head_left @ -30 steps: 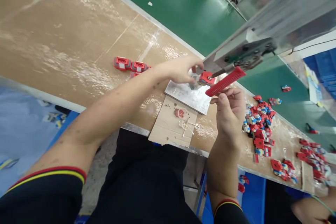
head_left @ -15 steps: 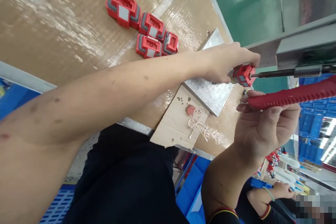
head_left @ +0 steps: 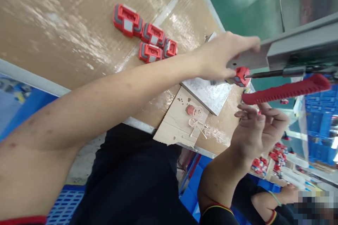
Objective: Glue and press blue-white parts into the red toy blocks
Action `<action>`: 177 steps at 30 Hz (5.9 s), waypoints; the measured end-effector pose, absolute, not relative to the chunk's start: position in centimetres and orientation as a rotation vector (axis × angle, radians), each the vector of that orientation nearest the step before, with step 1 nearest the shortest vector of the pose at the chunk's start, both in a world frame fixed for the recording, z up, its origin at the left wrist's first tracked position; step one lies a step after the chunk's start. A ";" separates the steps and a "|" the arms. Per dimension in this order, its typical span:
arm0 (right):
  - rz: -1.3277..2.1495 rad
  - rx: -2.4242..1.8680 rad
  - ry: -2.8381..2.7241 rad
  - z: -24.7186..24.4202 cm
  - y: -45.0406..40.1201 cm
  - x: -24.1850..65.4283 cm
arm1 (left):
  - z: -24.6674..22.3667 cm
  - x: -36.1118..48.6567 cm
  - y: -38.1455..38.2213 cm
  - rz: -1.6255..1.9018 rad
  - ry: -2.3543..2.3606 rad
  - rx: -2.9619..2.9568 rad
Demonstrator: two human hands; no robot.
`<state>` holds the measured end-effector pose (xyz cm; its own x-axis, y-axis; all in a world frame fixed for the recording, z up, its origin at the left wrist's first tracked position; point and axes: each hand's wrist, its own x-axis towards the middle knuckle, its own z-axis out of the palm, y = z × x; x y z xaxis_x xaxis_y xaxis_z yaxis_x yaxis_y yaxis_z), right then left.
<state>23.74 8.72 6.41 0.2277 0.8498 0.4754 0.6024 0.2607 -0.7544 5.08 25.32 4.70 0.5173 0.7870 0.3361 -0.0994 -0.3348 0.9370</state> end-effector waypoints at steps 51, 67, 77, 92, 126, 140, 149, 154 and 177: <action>0.324 -1.115 -1.888 2.9 4.2 22.1 | 0.2 -1.6 5.5 1.023 0.810 0.562; 0.275 -1.019 -1.244 4.9 2.4 18.2 | 0.2 -1.6 4.1 1.145 0.670 1.000; 0.412 -0.971 -1.396 5.1 1.9 17.3 | -0.8 -0.8 3.3 1.267 0.603 1.248; 0.449 -0.985 -1.444 4.9 2.3 16.6 | -0.5 -0.9 3.3 1.218 0.630 1.354; 0.386 -1.047 -1.512 5.6 2.7 20.0 | -0.2 -2.9 4.5 1.154 0.724 1.505; 0.321 -1.121 -1.746 5.3 4.1 21.3 | -1.8 -3.0 5.0 1.114 0.786 1.366; 0.384 -0.964 -1.622 5.8 3.6 18.3 | -1.5 -2.5 4.9 1.093 0.695 1.398; 0.384 -0.960 -1.646 5.8 3.7 18.3 | -1.2 -2.6 4.9 1.132 0.668 1.407; 0.442 -0.986 -1.690 6.4 3.3 20.4 | -0.4 -3.2 5.3 1.184 0.683 1.559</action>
